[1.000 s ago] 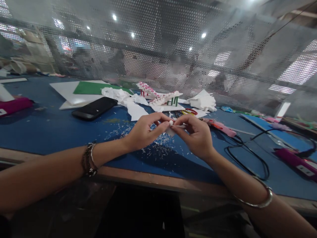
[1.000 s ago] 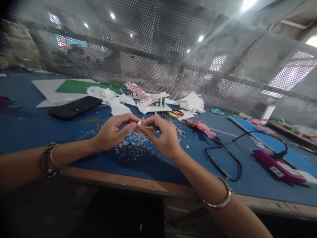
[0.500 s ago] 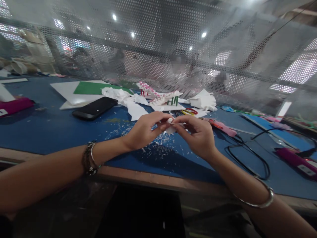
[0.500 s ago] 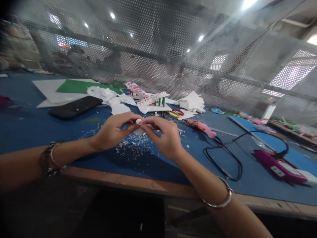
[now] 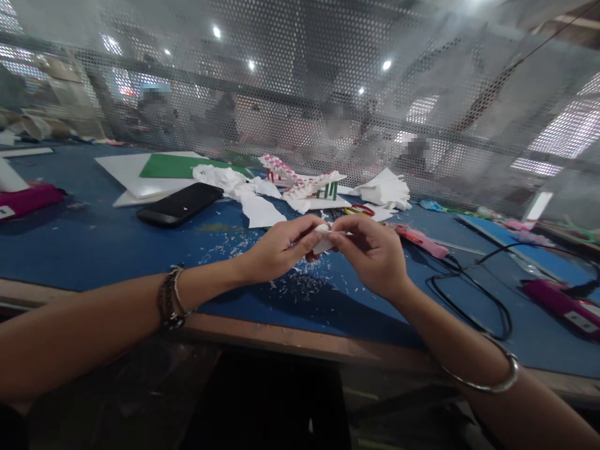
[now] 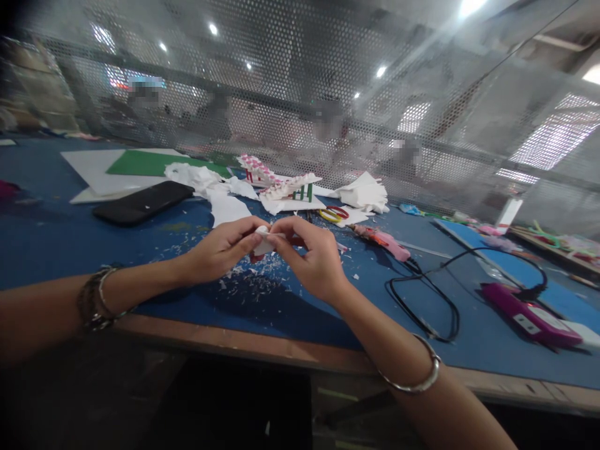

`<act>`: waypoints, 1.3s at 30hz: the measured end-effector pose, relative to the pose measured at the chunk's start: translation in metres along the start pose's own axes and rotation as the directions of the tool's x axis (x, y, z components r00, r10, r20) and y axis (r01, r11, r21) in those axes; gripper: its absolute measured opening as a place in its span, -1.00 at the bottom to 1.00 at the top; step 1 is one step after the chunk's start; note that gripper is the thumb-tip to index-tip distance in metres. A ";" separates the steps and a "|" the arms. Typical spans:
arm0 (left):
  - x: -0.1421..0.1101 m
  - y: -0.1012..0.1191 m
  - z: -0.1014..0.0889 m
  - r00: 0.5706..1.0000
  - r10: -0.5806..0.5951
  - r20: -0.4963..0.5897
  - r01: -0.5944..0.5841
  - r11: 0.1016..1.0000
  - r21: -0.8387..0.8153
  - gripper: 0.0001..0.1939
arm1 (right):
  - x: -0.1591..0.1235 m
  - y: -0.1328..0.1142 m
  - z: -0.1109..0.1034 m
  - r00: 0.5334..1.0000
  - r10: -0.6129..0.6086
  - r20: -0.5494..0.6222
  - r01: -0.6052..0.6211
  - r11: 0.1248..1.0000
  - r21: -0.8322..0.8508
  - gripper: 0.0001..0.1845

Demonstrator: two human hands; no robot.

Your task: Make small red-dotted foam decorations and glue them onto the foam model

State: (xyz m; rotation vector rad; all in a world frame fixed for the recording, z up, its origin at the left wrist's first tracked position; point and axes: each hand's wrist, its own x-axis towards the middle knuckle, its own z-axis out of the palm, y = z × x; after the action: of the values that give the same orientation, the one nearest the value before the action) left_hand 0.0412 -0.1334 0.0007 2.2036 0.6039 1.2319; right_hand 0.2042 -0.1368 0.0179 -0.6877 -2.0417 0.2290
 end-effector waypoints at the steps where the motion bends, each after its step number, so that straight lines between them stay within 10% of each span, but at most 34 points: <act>1: 0.000 -0.001 0.000 1.000 -0.009 -0.006 0.009 0.999 -0.038 -0.88 | 0.000 0.000 0.000 1.000 0.008 -0.001 -0.008 1.000 0.013 -0.95; 39: 0.005 0.005 0.001 0.947 -0.319 0.050 0.306 0.839 -0.450 -0.88 | 0.004 0.003 -0.003 0.955 -0.290 0.063 0.297 0.936 -0.187 -0.91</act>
State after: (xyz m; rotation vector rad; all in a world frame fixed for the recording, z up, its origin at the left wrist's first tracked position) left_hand 0.0450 -0.1344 0.0072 1.6272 0.5885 1.0962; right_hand 0.2060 -0.1324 0.0211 -0.4880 -2.1877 -0.1362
